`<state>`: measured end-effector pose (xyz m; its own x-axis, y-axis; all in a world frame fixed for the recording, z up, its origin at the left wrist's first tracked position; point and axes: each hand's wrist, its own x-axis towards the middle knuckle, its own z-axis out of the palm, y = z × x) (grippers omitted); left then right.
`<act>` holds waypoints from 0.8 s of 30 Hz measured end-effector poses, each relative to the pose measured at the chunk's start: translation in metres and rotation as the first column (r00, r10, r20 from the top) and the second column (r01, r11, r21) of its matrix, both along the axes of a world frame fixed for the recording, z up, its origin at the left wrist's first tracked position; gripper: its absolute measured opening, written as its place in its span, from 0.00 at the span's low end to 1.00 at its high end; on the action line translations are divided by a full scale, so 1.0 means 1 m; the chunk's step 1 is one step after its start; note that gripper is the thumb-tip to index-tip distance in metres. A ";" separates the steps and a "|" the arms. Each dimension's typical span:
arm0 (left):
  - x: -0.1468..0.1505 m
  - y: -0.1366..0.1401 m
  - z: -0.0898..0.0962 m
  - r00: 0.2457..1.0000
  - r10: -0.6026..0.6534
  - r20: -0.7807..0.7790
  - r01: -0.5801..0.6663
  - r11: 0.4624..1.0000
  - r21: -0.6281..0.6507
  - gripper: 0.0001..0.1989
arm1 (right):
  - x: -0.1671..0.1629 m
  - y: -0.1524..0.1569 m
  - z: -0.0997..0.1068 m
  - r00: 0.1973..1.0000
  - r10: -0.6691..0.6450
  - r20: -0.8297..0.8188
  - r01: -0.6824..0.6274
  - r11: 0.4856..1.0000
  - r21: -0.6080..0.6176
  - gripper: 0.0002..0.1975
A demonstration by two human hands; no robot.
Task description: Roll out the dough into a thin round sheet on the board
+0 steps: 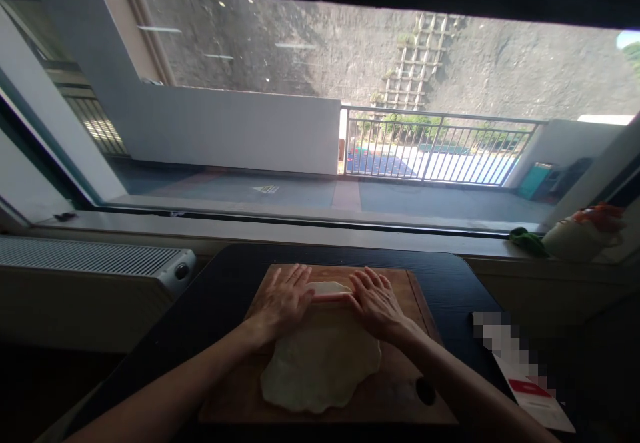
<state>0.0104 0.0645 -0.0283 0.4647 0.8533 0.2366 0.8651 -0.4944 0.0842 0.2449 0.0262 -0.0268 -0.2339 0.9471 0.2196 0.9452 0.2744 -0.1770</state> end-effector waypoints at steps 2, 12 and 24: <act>0.007 0.023 0.004 0.995 0.099 -0.004 -0.099 0.994 -0.039 0.27 | -0.003 0.026 0.004 0.997 -0.077 0.000 0.077 0.995 -0.056 0.29; -0.005 -0.010 0.004 0.995 -0.103 -0.006 0.103 0.993 -0.049 0.26 | 0.002 -0.008 -0.008 0.999 0.029 0.021 -0.029 0.999 0.027 0.30; 0.009 0.042 0.003 0.991 0.124 -0.041 -0.127 0.989 -0.081 0.28 | -0.006 0.047 0.009 0.995 -0.100 0.032 0.102 0.989 -0.106 0.32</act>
